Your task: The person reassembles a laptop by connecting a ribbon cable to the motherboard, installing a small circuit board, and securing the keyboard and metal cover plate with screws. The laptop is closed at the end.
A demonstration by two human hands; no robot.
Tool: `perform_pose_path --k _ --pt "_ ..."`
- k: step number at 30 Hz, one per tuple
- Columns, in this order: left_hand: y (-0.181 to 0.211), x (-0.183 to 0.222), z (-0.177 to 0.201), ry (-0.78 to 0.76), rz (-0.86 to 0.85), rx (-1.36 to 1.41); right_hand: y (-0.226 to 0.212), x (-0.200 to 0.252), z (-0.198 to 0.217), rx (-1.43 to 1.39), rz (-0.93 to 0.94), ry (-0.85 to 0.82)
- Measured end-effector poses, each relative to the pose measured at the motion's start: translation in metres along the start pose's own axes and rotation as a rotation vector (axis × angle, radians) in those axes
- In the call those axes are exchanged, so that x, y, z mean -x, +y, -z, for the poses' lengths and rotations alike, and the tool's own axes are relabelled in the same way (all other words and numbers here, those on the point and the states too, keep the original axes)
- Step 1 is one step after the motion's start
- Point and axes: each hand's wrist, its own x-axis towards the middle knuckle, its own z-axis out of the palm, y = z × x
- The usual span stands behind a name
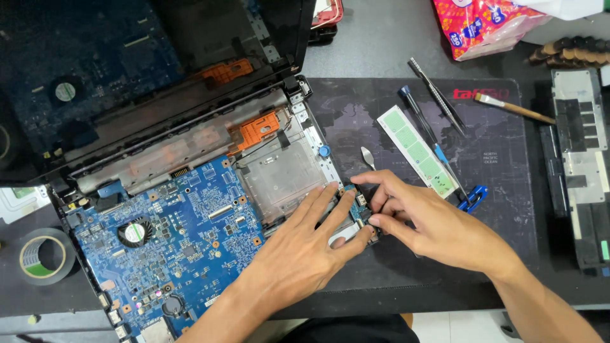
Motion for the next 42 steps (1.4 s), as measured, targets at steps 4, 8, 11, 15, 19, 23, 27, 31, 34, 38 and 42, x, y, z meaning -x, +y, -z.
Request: perform_pose_path --k 4,8,11,15,19,23,27,31,34,38,42 --pt "0.002 -0.001 -0.003 -0.017 0.007 -0.012 0.004 0.0 0.004 -0.04 0.02 -0.022" --pt "0.002 0.0 -0.005 -0.032 0.017 0.005 0.007 -0.003 0.009 -0.06 -0.027 -0.041" --pt "0.003 -0.001 -0.005 -0.044 0.01 -0.02 0.013 -0.004 0.01 -0.045 0.019 0.031" --pt "0.003 0.003 -0.006 -0.008 -0.008 -0.029 0.012 -0.004 0.017 0.08 0.086 0.433" --pt "0.004 0.003 -0.002 -0.035 -0.002 -0.012 0.023 -0.007 0.021 0.132 0.217 0.64" --pt "0.011 0.005 -0.002 -0.092 0.022 -0.094 0.023 -0.011 0.022 0.303 0.335 0.763" --pt "0.019 0.024 0.003 0.065 0.075 -0.106 0.026 -0.012 0.019 0.433 0.403 0.697" --pt "0.017 0.064 0.018 0.103 0.196 -0.172 0.018 -0.012 0.001 0.452 0.516 0.629" --pt "0.012 0.096 0.036 0.206 0.347 -0.165 0.016 -0.012 -0.01 0.47 0.603 0.603" --pt "0.01 0.127 0.042 0.301 0.473 -0.136 0.002 -0.013 -0.029 0.483 0.668 0.485" --pt "0.016 0.131 0.044 0.227 0.401 -0.14 -0.014 -0.011 -0.043 0.54 0.798 0.348"
